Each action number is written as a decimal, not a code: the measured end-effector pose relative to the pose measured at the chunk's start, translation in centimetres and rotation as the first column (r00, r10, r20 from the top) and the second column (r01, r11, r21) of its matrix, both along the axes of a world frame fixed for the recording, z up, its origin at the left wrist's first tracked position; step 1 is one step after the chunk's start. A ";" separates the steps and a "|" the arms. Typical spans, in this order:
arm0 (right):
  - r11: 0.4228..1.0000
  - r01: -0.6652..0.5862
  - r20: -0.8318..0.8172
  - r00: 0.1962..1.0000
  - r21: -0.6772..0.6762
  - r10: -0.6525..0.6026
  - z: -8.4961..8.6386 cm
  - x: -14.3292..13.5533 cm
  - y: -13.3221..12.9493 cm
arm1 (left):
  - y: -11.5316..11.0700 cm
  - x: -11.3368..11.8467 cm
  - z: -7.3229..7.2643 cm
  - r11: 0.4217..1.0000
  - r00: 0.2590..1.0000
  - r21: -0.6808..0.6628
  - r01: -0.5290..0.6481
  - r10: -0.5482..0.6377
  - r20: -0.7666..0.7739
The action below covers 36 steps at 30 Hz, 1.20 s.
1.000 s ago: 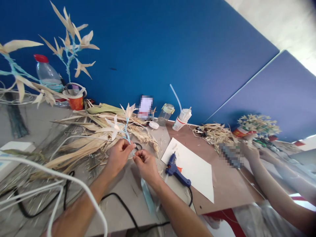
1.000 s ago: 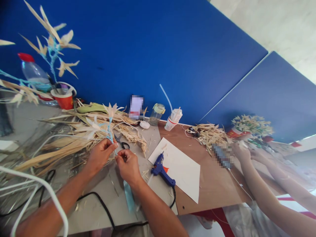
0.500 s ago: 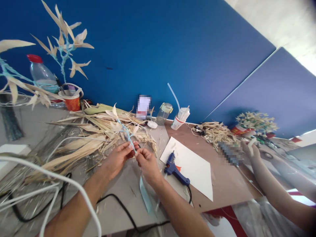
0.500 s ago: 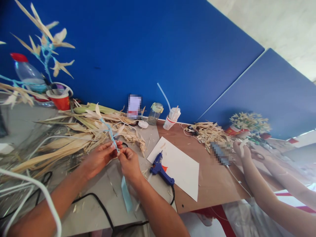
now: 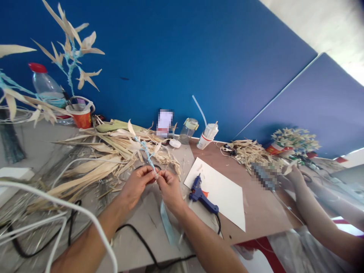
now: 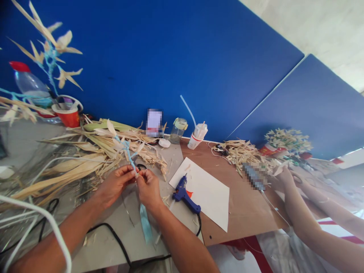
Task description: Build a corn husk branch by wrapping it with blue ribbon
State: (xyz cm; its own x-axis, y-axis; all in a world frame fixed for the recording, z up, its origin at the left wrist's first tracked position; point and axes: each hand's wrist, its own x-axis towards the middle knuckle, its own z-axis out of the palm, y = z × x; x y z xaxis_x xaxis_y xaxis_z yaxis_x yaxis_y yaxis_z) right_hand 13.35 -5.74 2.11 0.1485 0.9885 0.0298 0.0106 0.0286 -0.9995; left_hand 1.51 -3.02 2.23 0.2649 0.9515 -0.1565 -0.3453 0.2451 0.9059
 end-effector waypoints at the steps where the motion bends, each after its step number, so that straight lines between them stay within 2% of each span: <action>1: 1.000 -0.005 0.003 1.000 0.000 0.005 0.1 0.0 0.0 | 0.0 0.0 -0.1 1.000 1.000 0.002 0.003 -0.003 0.007; 4: 1.000 -0.011 -0.012 1.000 -0.011 0.011 0.2 -0.1 -0.1 | 0.2 -0.1 -0.1 1.000 0.998 -0.024 0.008 -0.006 0.057; 9: 0.999 -0.037 -0.051 0.998 -0.033 0.035 0.0 -0.2 -0.3 | 0.6 -0.5 0.4 0.995 0.977 -0.090 -0.042 0.059 0.205; 14: 0.997 -0.052 -0.125 0.991 -0.064 0.043 -0.1 -0.3 -0.3 | 0.8 -0.6 0.2 0.992 0.978 -0.103 -0.078 0.096 0.186; 19: 0.996 -0.052 -0.128 0.991 -0.077 0.042 0.0 -0.3 -0.3 | 0.9 -0.6 0.0 0.991 0.975 -0.110 -0.071 0.092 0.204; 23: 0.998 -0.035 -0.099 0.995 -0.047 0.030 0.1 -0.2 -0.3 | 1.0 -0.8 0.2 0.987 0.953 -0.133 -0.092 0.126 0.275; 26: 1.000 -0.020 -0.050 0.999 -0.016 0.019 0.2 -0.1 -0.3 | 0.8 -0.9 0.5 0.990 0.943 -0.133 -0.054 0.095 0.320; 28: 1.000 -0.006 0.014 1.000 0.014 0.006 0.3 -0.1 -0.3 | 0.7 -0.7 0.5 0.991 0.949 -0.122 -0.049 0.084 0.304; 32: 0.997 0.017 0.141 0.990 0.071 -0.027 0.5 -0.2 -0.5 | 0.6 -0.5 0.4 0.986 0.969 -0.119 -0.117 0.139 0.206; 36: 0.996 0.009 0.194 0.981 0.084 -0.025 0.4 -0.3 -0.6 | 0.7 -0.6 0.5 0.988 0.962 -0.129 -0.079 0.110 0.248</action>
State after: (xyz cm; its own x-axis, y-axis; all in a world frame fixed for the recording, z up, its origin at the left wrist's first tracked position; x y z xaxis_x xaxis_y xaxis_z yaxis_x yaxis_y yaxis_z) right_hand 13.06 -6.39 2.55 0.1489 0.9788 0.1406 0.2059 0.1084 -0.9725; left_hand 0.88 -2.33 2.74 0.2201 0.9532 -0.2072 -0.5869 0.2991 0.7524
